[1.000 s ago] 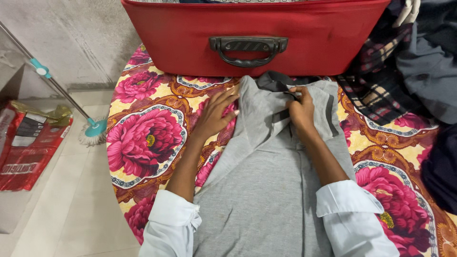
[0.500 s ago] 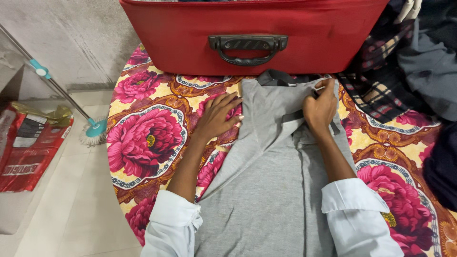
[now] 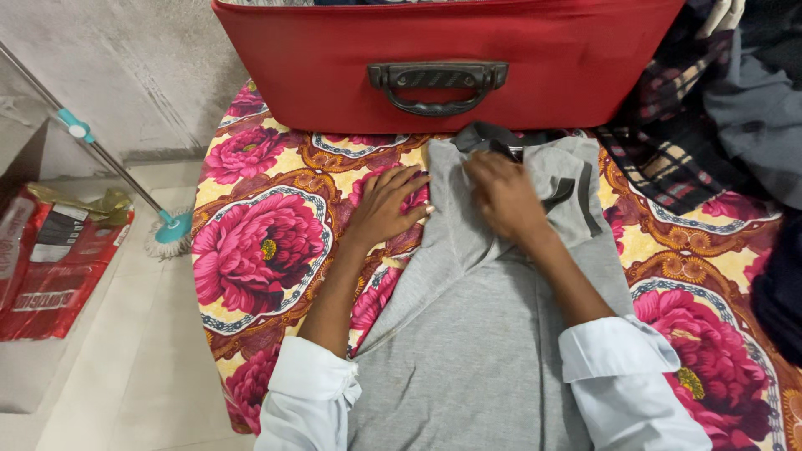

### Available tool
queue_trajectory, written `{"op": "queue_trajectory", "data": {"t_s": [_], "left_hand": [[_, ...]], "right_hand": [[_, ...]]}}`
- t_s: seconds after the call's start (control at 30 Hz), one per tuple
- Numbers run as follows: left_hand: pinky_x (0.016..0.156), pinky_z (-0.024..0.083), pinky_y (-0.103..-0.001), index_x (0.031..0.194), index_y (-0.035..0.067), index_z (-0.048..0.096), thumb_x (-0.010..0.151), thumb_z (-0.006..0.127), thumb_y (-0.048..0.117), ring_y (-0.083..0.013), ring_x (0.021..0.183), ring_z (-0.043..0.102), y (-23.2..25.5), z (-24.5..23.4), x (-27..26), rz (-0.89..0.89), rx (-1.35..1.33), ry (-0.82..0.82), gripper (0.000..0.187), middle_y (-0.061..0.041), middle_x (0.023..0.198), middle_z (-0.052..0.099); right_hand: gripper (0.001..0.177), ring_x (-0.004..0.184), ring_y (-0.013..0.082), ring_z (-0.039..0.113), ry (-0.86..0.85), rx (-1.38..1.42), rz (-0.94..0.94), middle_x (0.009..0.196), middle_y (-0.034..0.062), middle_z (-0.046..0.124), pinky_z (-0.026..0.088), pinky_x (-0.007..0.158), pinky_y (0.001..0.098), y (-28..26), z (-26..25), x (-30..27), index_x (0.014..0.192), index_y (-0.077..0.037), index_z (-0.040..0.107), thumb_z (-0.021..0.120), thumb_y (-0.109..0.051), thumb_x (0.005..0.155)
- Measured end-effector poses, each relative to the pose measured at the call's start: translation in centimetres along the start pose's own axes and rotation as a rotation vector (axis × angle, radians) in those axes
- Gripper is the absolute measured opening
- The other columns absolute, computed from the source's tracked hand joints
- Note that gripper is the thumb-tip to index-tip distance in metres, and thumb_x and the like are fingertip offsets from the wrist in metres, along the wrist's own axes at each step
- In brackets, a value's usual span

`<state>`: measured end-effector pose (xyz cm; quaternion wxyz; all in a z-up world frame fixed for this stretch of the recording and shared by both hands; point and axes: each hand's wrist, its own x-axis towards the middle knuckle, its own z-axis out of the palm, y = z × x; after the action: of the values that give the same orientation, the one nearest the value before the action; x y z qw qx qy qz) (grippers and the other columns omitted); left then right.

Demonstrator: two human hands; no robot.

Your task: The person folds a grey t-shirt on a floral bedspread. They smooth the fabric, fold the sleeves inward, fold the shirt in half lengthwise, and then fold it into a compact rectangle.

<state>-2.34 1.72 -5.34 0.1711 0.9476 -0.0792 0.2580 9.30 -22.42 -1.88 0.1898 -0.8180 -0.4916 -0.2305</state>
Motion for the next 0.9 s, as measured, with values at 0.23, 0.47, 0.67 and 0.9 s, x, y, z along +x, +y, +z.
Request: {"op": "queue_trajectory", "data": {"t_s": [0.23,0.47,0.67,0.9], "left_hand": [[0.116,0.027,-0.052,0.144,0.017,0.059,0.091,0.067,0.051,-0.0298,0.144,0.04,0.0,-0.1,0.1,-0.003,0.016,-0.012,0.063,-0.009,0.154,0.05],[0.116,0.027,-0.05,0.138,0.016,0.065,0.091,0.066,0.057,-0.0281,0.144,0.04,0.0,0.0,0.0,-0.009,-0.004,-0.007,0.062,-0.008,0.154,0.05],[0.117,0.027,-0.05,0.138,0.015,0.065,0.092,0.064,0.061,-0.0275,0.145,0.039,0.2,0.0,0.0,-0.025,0.0,-0.01,0.065,-0.008,0.154,0.05],[0.115,0.03,-0.049,0.137,0.014,0.066,0.092,0.064,0.061,-0.028,0.142,0.042,0.5,0.2,-0.1,0.011,0.061,0.05,0.065,-0.008,0.151,0.053]], "right_hand": [[0.066,0.149,0.0332,0.031,-0.219,-0.094,0.176,0.16,0.0058,0.042,0.016,0.12,0.0583,-0.2,0.9,-0.4,0.15,-0.026,0.052,0.04,-0.063,0.097],[0.07,0.148,0.0291,0.037,-0.2,-0.188,0.289,0.158,0.0061,0.046,0.017,0.118,0.0619,0.5,0.4,-0.4,0.146,-0.021,0.056,0.047,-0.069,0.095],[0.066,0.137,0.0325,0.046,-0.127,-0.209,0.291,0.15,0.0095,0.055,0.027,0.109,0.0578,0.7,1.1,-0.8,0.139,-0.016,0.063,0.049,-0.065,0.096],[0.058,0.135,0.0333,0.047,0.01,-0.281,0.179,0.146,0.0145,0.058,0.028,0.107,0.0645,-0.5,1.2,-1.3,0.135,-0.01,0.064,0.054,-0.054,0.099]]}}
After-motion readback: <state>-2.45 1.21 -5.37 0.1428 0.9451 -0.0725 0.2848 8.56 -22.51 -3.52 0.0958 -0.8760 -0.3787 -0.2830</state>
